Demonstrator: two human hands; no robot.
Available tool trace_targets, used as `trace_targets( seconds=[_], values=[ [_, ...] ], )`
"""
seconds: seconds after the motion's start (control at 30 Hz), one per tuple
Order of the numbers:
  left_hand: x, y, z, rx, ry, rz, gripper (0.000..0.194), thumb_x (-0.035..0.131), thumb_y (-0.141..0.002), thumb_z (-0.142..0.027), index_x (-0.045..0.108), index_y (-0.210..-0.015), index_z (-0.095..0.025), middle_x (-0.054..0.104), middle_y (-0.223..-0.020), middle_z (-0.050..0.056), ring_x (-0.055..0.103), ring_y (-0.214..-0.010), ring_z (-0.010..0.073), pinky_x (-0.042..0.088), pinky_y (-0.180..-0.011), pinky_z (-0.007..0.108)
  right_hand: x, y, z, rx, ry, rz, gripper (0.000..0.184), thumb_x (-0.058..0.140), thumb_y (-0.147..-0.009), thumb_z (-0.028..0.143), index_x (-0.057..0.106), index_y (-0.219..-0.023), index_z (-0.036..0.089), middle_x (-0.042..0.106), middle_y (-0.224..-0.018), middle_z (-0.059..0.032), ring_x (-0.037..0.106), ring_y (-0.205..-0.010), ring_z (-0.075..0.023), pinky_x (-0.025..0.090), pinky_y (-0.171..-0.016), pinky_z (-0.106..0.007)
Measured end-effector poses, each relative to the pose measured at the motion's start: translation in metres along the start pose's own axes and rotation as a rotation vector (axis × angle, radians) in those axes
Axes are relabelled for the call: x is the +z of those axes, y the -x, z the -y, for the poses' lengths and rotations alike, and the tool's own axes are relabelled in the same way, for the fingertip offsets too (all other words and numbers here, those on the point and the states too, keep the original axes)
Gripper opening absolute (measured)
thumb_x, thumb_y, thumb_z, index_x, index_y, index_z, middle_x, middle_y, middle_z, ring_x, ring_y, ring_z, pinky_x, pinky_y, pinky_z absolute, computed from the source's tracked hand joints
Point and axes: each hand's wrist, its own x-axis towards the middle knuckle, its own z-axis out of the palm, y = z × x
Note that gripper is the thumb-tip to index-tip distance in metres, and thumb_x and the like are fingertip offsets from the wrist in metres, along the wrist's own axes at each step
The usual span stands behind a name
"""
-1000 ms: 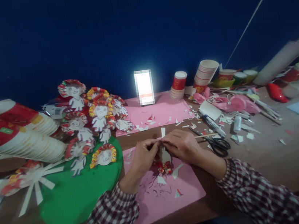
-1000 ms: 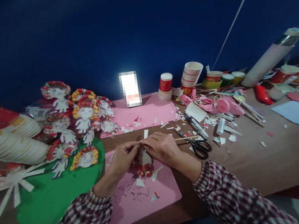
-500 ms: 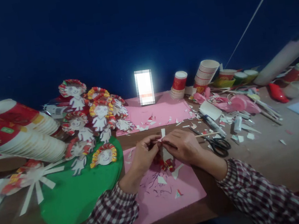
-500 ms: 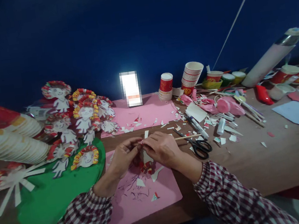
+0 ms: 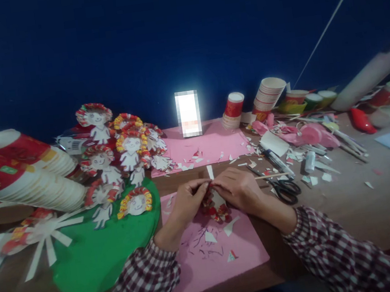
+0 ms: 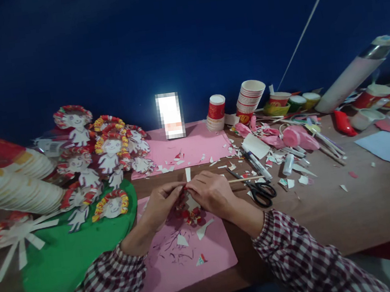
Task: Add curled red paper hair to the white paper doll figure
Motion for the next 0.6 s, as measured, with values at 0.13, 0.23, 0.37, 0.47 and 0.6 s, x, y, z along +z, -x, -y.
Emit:
trace_targets(
  seconds=[0.13, 0.23, 0.37, 0.47, 0.6],
  values=[
    [0.000, 0.001, -0.002, 0.023, -0.051, 0.015, 0.029, 0.055, -0.080, -0.033, 0.072, -0.094, -0.015, 0.072, -0.082, 0.006, 0.062, -0.072, 0.0167, 0.046, -0.063, 0.023, 0.001, 0.001, -0.001, -0.002, -0.003, -0.011, 0.015, 0.047, -0.089, 0.021, 0.062, -0.085, 0.018, 0.065, -0.081, -0.0047, 0.056, -0.077, -0.0154, 0.044, -0.072, -0.027],
    [0.000, 0.001, -0.005, 0.045, -0.110, 0.002, 0.027, 0.054, -0.080, -0.032, 0.073, -0.089, -0.015, 0.071, -0.079, 0.005, 0.061, -0.071, 0.0169, 0.045, -0.063, 0.023, 0.001, 0.001, -0.002, -0.004, -0.011, -0.024, 0.013, 0.049, -0.089, 0.020, 0.062, -0.086, 0.018, 0.065, -0.082, -0.0047, 0.057, -0.078, -0.0153, 0.044, -0.073, -0.027],
    [0.000, 0.002, -0.009, 0.080, -0.167, -0.007, 0.027, 0.053, -0.081, -0.033, 0.071, -0.076, -0.014, 0.067, -0.066, 0.003, 0.058, -0.061, 0.0145, 0.043, -0.056, 0.022, 0.000, 0.001, -0.002, -0.014, -0.010, -0.011, 0.014, 0.048, -0.089, 0.020, 0.062, -0.088, 0.018, 0.065, -0.081, -0.0043, 0.057, -0.077, -0.0152, 0.044, -0.073, -0.027],
    [-0.001, 0.003, -0.012, 0.076, -0.184, 0.007, 0.026, 0.053, -0.080, -0.034, 0.069, -0.073, -0.014, 0.063, -0.061, 0.002, 0.055, -0.053, 0.0129, 0.042, -0.050, 0.021, 0.000, 0.000, -0.001, -0.017, -0.004, -0.003, 0.016, 0.047, -0.090, 0.020, 0.063, -0.088, 0.018, 0.066, -0.081, -0.0043, 0.056, -0.076, -0.0155, 0.045, -0.072, -0.027],
    [-0.001, 0.003, -0.015, 0.114, -0.263, 0.000, 0.026, 0.052, -0.080, -0.032, 0.068, -0.067, -0.015, 0.063, -0.061, 0.003, 0.055, -0.054, 0.0128, 0.042, -0.051, 0.021, 0.000, -0.001, 0.001, -0.013, -0.004, 0.010, 0.018, 0.046, -0.090, 0.021, 0.063, -0.087, 0.017, 0.066, -0.080, -0.0046, 0.056, -0.076, -0.0152, 0.045, -0.071, -0.027]
  ],
)
